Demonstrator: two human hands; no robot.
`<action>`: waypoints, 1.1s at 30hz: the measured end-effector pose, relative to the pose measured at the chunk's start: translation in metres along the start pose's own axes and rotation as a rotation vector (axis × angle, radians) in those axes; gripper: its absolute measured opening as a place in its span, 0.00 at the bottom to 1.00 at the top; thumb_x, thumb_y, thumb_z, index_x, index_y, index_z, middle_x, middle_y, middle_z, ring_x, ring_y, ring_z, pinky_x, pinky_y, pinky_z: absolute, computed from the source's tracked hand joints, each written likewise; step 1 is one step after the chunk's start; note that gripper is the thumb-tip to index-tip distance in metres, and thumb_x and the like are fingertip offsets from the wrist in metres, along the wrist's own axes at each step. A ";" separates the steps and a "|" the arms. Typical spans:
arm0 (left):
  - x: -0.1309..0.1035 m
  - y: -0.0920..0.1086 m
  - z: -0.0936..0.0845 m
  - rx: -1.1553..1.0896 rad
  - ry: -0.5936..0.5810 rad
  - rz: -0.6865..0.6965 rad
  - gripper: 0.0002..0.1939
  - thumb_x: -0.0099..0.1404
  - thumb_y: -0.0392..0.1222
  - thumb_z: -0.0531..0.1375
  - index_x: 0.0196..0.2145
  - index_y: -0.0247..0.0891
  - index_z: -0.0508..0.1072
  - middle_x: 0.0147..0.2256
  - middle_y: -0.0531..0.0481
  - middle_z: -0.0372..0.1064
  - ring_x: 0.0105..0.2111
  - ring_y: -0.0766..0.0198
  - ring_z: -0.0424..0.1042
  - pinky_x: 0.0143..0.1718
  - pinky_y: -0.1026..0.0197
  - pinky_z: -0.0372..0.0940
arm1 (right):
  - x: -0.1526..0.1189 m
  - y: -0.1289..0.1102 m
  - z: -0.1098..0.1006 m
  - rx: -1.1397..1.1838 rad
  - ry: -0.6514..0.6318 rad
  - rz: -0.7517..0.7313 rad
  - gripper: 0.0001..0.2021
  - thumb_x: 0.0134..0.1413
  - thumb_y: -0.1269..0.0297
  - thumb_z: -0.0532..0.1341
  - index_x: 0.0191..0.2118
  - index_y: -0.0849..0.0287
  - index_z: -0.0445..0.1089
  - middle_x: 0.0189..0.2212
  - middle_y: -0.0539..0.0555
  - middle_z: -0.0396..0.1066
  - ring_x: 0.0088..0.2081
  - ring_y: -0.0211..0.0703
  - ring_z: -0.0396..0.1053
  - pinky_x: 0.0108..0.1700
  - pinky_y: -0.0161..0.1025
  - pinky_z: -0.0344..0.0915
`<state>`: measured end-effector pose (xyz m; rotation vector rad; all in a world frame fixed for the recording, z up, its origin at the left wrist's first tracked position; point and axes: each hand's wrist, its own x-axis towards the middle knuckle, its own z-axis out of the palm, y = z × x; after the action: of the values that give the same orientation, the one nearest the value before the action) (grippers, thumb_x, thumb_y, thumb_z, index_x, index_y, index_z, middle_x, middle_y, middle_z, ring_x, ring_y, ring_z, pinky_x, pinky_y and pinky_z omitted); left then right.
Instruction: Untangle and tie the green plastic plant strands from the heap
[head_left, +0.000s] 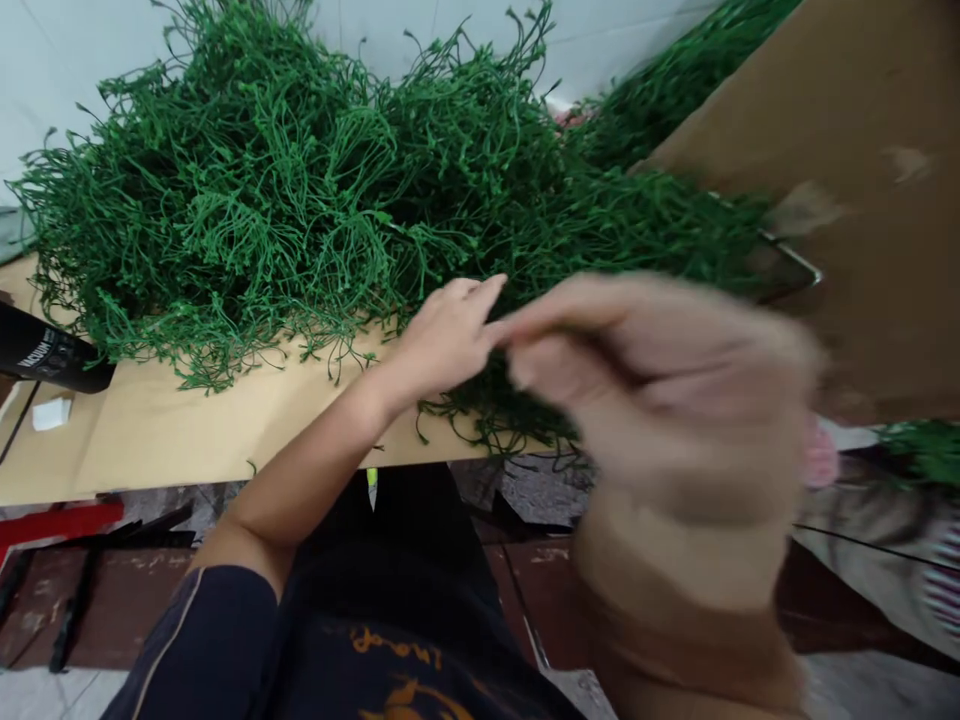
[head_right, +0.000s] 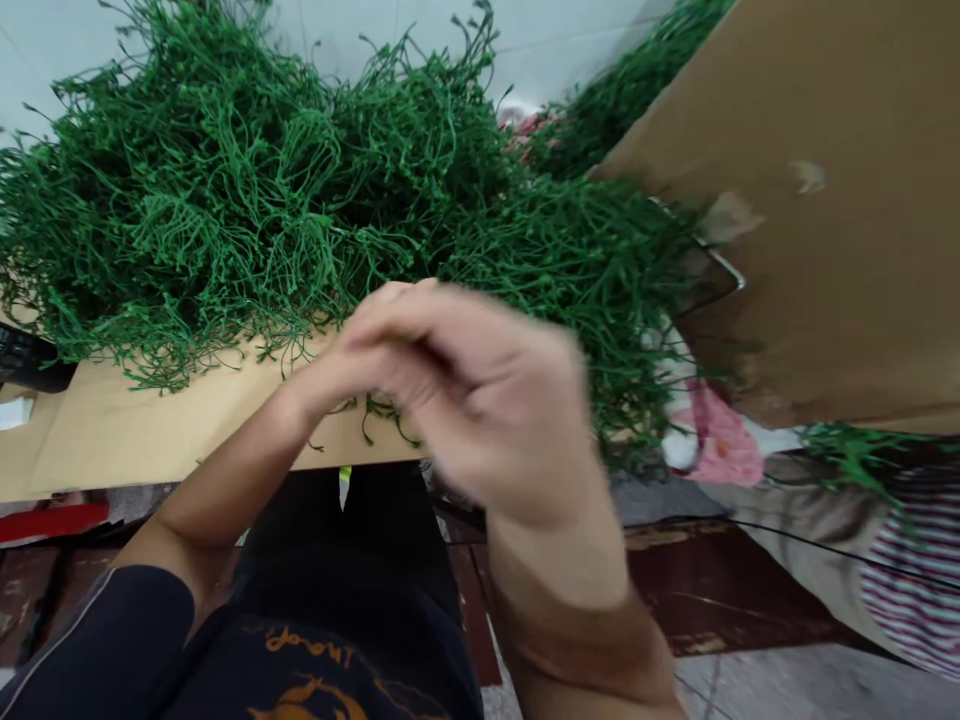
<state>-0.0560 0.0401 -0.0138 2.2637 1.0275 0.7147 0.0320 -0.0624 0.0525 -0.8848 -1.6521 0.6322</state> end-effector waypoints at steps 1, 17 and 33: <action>-0.004 -0.010 -0.010 0.015 0.013 0.000 0.17 0.60 0.35 0.55 0.48 0.32 0.69 0.50 0.40 0.66 0.51 0.56 0.64 0.55 0.53 0.57 | -0.009 0.002 0.011 -0.015 -0.195 -0.022 0.08 0.54 0.73 0.56 0.34 0.55 0.70 0.27 0.48 0.67 0.28 0.31 0.63 0.32 0.32 0.62; -0.111 -0.076 -0.097 -0.011 0.233 -0.319 0.14 0.60 0.41 0.53 0.39 0.35 0.74 0.40 0.45 0.72 0.39 0.62 0.70 0.44 0.58 0.65 | 0.027 0.062 0.099 -0.706 -0.232 0.263 0.13 0.54 0.61 0.56 0.41 0.66 0.64 0.39 0.62 0.66 0.39 0.47 0.65 0.40 0.44 0.61; -0.064 -0.080 -0.065 -0.743 0.205 -0.497 0.13 0.63 0.42 0.50 0.38 0.35 0.72 0.34 0.47 0.72 0.23 0.72 0.65 0.24 0.67 0.62 | 0.037 0.127 0.085 0.022 -0.068 0.243 0.02 0.46 0.73 0.54 0.29 0.60 0.62 0.22 0.46 0.58 0.25 0.31 0.56 0.30 0.33 0.56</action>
<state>-0.1743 0.0513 -0.0361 1.2623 1.1157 0.9208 -0.0252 0.0443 -0.0471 -1.0678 -1.6074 0.8536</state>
